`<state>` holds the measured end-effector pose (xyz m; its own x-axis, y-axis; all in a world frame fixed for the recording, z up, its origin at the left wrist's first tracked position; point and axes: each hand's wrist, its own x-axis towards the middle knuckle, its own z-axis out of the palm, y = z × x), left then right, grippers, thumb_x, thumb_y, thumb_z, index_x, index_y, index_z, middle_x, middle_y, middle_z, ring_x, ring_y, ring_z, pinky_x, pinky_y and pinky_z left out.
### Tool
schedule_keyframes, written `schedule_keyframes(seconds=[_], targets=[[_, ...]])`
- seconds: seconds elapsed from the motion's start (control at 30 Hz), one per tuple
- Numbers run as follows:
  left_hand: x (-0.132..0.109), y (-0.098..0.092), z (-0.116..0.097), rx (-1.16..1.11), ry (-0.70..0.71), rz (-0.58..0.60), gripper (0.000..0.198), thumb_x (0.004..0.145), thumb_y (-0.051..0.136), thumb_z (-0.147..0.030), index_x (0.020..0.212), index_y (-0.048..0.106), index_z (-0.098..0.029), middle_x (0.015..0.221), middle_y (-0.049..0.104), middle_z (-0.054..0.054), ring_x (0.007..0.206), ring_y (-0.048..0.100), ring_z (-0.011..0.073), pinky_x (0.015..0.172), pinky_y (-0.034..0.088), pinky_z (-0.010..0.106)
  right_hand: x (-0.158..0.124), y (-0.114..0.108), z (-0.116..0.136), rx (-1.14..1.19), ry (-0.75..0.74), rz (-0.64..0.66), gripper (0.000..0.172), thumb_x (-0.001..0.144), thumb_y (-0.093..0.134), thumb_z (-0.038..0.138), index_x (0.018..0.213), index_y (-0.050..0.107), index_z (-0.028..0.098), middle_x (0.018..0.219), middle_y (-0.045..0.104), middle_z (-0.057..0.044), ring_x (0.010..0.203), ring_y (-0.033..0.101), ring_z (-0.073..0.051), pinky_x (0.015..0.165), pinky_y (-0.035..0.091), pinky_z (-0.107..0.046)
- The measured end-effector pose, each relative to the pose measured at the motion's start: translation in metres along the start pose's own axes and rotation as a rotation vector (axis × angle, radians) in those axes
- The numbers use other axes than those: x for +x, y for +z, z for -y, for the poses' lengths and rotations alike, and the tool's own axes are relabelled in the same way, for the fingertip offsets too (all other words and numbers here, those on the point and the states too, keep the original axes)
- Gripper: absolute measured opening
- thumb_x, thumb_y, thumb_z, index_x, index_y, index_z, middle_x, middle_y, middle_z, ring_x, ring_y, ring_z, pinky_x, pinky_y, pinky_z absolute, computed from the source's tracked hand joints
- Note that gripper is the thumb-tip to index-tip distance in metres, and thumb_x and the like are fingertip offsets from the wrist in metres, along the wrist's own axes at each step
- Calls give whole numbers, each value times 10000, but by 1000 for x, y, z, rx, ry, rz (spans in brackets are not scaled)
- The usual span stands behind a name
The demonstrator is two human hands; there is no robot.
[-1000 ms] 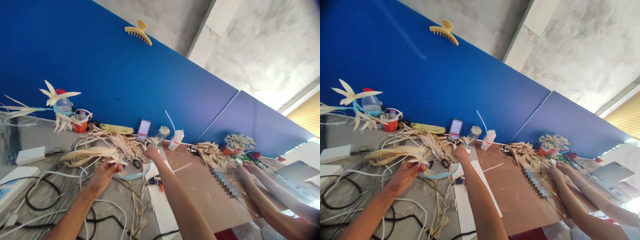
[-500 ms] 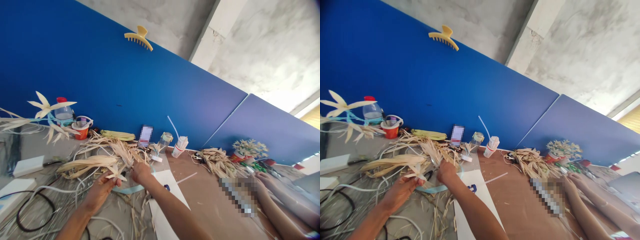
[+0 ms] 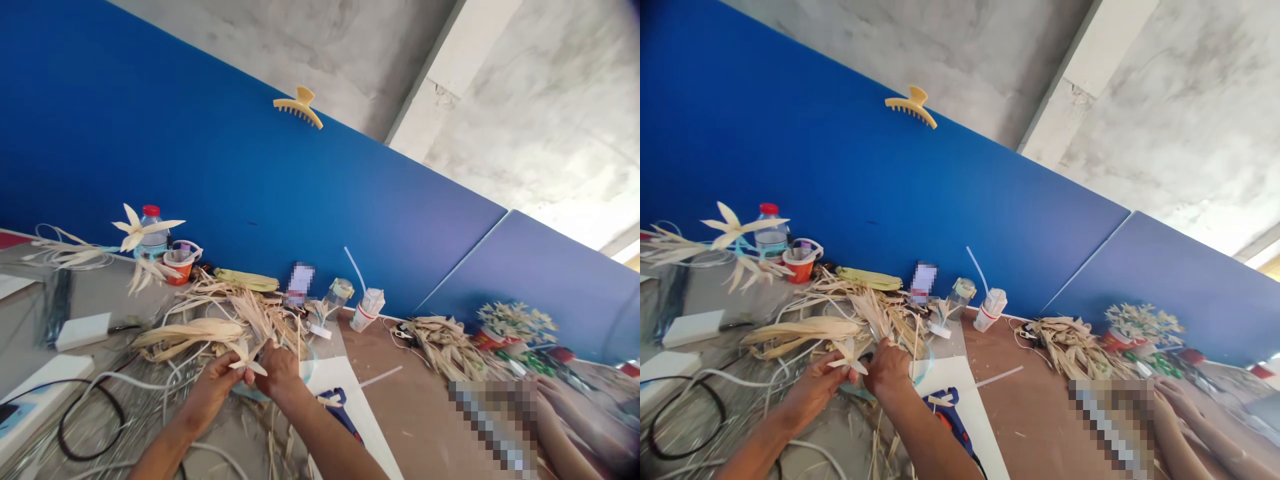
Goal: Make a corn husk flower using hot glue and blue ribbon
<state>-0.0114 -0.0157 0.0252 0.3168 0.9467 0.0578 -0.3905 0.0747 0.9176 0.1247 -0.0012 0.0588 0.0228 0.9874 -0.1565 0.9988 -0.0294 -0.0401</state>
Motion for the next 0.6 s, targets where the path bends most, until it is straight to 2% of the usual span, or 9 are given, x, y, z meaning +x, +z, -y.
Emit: schedule_keyframes(seconds=[0.1,0.23,0.47,0.6], targets=[[1,-2,5,3,17,4,244,682,723,-404,674,681,-164,625,638,21,660,540,168,692,404,285,2,3,-2,40,34,-9,663,781,582,427,1312,430,60,1029,675,-230,991,651,-328,788,516,-406],[2,-3,9,32,39,42,215,720,686,-385,684,675,-173,640,632,16,673,537,170,692,397,282,2,5,-8,121,111,-50,619,743,617,442,1227,499,74,1030,667,-225,995,649,-331,821,510,-418],[-1,1,1,95,75,71,232,742,643,-400,673,653,-178,644,620,16,682,535,184,708,401,292,3,9,-3,166,178,-76,504,752,610,339,1173,526,76,1080,625,-248,988,649,-340,816,506,-436],[-1,3,-1,87,78,66,233,730,656,-402,658,650,-181,640,622,20,671,534,186,700,400,292,6,12,-2,269,227,-133,467,794,563,371,1149,528,70,1102,606,-250,996,649,-319,823,499,-408]])
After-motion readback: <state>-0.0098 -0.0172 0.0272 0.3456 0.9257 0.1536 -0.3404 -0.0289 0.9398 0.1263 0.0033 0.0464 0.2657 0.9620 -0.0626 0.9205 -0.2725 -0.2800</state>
